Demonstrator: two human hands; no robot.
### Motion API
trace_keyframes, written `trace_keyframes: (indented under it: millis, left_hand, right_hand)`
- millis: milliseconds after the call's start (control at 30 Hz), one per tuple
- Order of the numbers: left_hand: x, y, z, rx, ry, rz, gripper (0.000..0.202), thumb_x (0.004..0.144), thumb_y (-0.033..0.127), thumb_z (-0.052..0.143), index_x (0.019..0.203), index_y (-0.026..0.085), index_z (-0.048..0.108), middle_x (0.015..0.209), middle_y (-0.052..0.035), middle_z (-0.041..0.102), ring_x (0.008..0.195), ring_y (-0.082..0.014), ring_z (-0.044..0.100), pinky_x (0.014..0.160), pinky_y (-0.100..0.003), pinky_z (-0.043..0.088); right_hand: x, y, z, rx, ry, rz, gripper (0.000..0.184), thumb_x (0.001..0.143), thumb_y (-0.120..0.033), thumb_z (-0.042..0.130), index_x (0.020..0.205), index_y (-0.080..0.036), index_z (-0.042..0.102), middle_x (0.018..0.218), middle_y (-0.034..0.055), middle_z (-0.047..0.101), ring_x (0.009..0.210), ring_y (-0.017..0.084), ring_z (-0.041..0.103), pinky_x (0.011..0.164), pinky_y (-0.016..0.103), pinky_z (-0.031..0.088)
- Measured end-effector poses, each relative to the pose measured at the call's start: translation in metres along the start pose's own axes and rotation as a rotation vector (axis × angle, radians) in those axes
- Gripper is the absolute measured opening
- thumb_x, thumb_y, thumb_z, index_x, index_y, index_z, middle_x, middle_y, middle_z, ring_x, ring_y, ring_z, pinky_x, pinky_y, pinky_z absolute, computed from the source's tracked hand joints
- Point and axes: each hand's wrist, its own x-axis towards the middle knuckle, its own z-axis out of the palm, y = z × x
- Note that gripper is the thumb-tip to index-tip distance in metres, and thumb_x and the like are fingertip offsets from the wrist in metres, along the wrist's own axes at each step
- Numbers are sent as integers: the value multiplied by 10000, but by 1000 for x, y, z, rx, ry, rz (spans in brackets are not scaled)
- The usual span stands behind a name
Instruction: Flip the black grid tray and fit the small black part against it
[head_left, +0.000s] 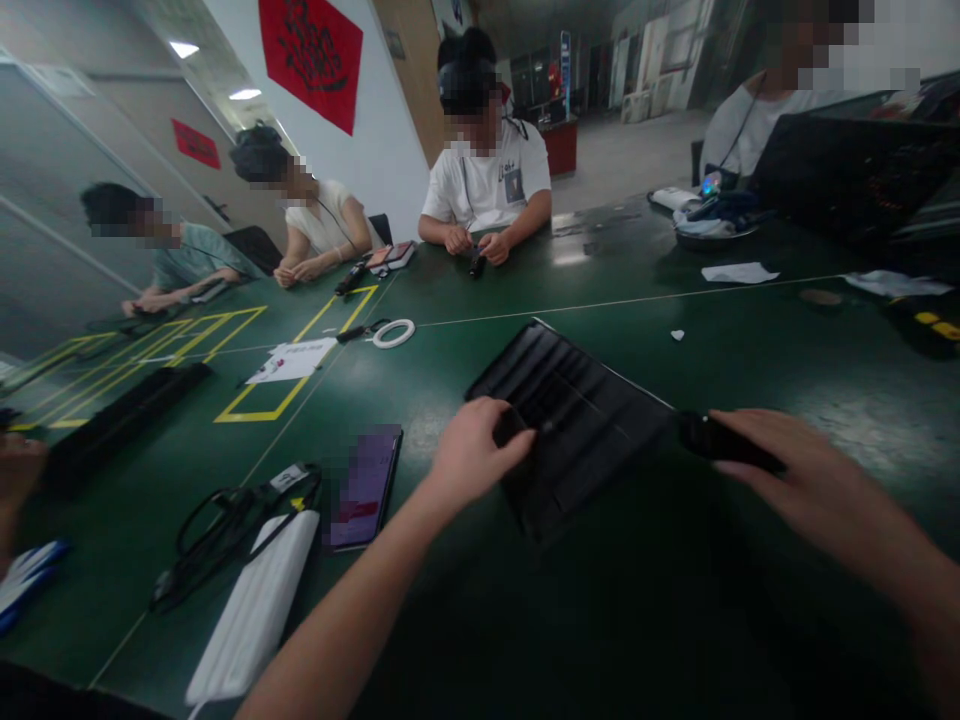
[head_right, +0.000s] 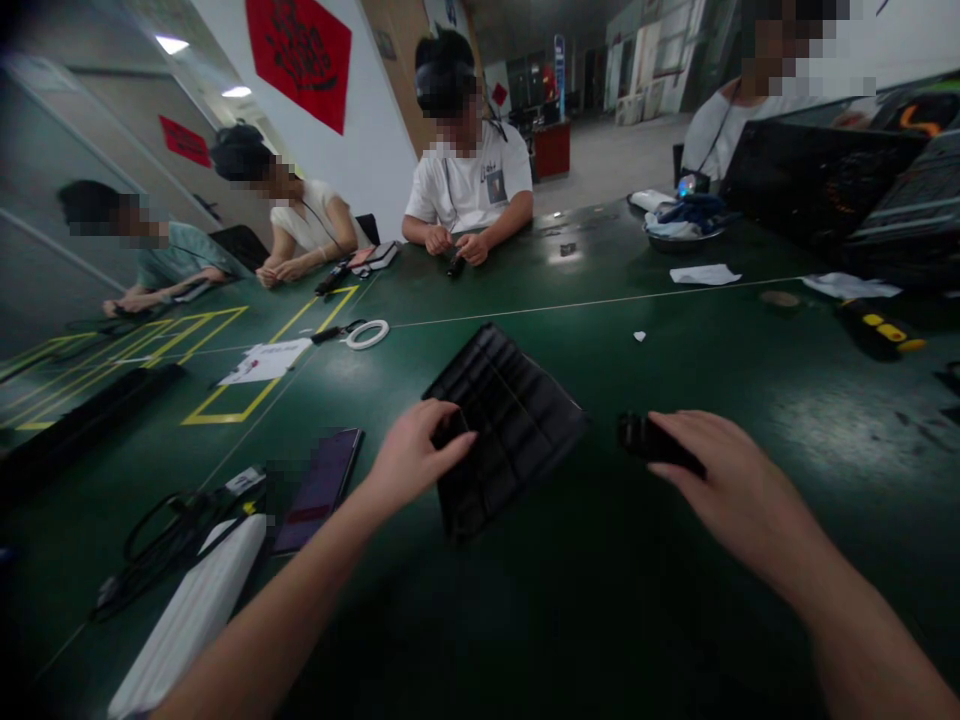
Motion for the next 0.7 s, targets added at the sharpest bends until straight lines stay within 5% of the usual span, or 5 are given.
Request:
trace_keyframes:
  millis: [133,233,333,533,700]
  left_hand:
    - [40,-75,-22,320,-49,-407,462,790,528,408,940,139,607,949,-103,632,879,-231,585,734,-298,446]
    - [62,-120,-27,385,-75,-543,497,766,525,421,881,93,637,958,-174,639,914,-302,587,714,-337,455]
    - [72,-146,-25,402,-133,-628,500,744,522,449,864,84,658,940,-192,652,915,-320,597,703,-338,463]
    - [81,-155,-24,375,-211,-639,446,707,459,535,889,73,663,952,-202,651,918,-334,599,712,-346,463]
    - [72,-109,-15,255,-183,-513,409,739,452,533,877,88,657,901,-163,656,845,-287,614,676,-324,465]
  right_hand:
    - [-1,30,-16,-143,-63,238,640,696,-535,289,1048,-77,565,978,149,580,907,290,499,819,471,410]
    - [-4,41,-15,-209,-221,423,705,624,-509,281,1089,-51,546,1033,162,561,962,309,467,889,455,364]
    - [-7,47,-6,-243,-303,434,733,621,-493,294,1146,-27,506,1119,166,522,1043,309,437,942,435,331]
    - [-12,57,-2,-252,-308,395,731,634,-503,316,1190,-56,478,1144,151,511,1064,309,423,935,455,340]
    - [-6,31,3,19,-233,389,631,697,-516,357,1188,-142,487,1108,109,530,1021,273,457,880,461,390]
